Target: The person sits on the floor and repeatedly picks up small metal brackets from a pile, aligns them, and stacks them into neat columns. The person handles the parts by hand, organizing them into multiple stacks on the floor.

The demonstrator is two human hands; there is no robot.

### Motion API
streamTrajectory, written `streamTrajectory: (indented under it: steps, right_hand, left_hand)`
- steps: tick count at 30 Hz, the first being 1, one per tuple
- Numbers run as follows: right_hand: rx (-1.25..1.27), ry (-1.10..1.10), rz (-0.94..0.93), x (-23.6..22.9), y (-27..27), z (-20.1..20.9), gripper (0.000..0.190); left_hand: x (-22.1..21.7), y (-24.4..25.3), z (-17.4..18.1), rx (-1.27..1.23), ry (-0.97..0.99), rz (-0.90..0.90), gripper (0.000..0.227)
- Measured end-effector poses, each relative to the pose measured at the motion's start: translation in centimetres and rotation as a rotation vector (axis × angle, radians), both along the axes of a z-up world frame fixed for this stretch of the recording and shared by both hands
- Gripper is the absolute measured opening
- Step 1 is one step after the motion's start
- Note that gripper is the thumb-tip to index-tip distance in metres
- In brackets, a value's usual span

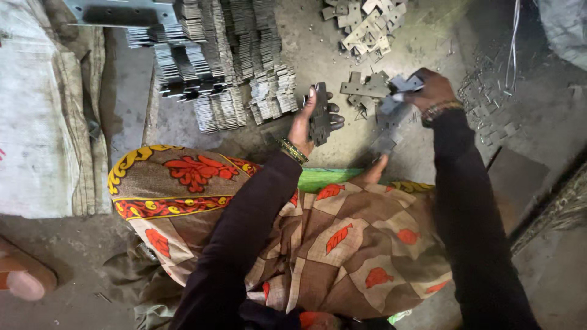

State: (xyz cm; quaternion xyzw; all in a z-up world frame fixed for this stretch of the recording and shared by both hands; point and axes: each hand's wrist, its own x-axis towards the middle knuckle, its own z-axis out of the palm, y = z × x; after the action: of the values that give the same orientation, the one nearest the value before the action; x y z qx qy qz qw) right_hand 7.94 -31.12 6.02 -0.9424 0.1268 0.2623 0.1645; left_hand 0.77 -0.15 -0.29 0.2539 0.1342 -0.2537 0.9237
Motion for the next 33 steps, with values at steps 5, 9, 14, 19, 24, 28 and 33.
streamTrajectory:
  steps: [5, 9, 14, 19, 24, 28, 33]
  right_hand:
    - [-0.064, -0.554, 0.477, -4.5, -3.4, 0.5, 0.052]
    - [-0.376, -0.253, 0.215, -3.6, -4.8, -0.8, 0.054]
    - [-0.413, -0.367, 0.061, -2.7, -5.6, -8.8, 0.055]
    - [-0.252, -0.479, 0.074, -2.6, -7.3, -12.5, 0.057]
    - [0.215, -0.371, -0.144, -3.5, -4.9, -5.2, 0.042]
    - [0.682, -0.156, -0.172, -3.4, 2.2, -0.7, 0.037]
    - [-0.120, -0.822, 0.674, -0.8, 7.4, -3.0, 0.050]
  left_hand:
    - [-0.9, 0.1, -0.5, -0.042, 0.002, 0.015, 0.064]
    - [0.3, 0.2, -0.2, -0.003, 0.014, 0.024, 0.066]
    - [-0.4, -0.3, -0.8, 0.006, 0.001, 0.025, 0.067]
    - [-0.3, -0.1, -1.1, 0.021, -0.002, 0.045, 0.066]
    - [-0.1, 0.2, -0.8, -0.004, -0.007, 0.069, 0.062]
    - [-0.4, 0.2, -0.4, -0.018, -0.011, 0.096, 0.061]
    - [-0.3, 0.6, -0.1, -0.057, 0.029, 0.143, 0.062]
